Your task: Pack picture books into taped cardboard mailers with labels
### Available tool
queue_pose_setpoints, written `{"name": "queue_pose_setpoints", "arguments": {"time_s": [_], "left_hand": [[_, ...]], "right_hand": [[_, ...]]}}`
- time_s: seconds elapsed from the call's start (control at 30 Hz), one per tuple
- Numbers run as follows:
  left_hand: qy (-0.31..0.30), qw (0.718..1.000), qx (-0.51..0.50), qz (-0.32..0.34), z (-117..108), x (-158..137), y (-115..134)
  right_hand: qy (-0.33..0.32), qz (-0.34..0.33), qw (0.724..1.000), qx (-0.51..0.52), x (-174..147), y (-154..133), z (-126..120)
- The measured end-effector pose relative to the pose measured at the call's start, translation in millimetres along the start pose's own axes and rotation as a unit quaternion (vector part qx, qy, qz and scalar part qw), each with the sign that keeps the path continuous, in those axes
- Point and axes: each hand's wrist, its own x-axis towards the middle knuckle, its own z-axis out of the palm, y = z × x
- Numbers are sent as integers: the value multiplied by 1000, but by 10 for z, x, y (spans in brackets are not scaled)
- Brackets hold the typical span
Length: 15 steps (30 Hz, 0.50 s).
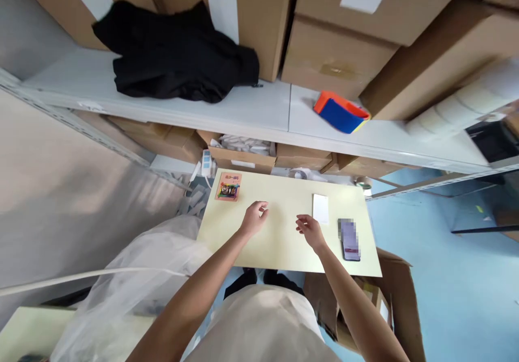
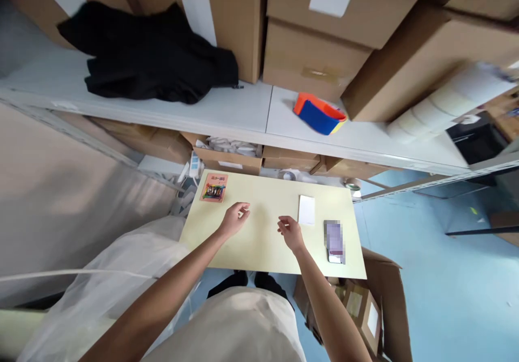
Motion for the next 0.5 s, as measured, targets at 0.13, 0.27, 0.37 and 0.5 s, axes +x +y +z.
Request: {"name": "queue_pose_setpoints", "arguments": {"time_s": [0.13,0.27,0.37,0.5], "left_hand": [[-14,999,-30,40,182,239,602],[-3,995,-57,87,413,660,1370],[27,990,-105,95,601,1067,1948],[65,977,-187,83,817,1622,2499]], "right_hand": [[25,-71,997,-10,43,-241,-545],[131,-194,971,-42,422,-939,-1190],[227,-257,937,-62,862,-1571,-1599],[199,-305,930,-37,1539,-2183,-1878]]}}
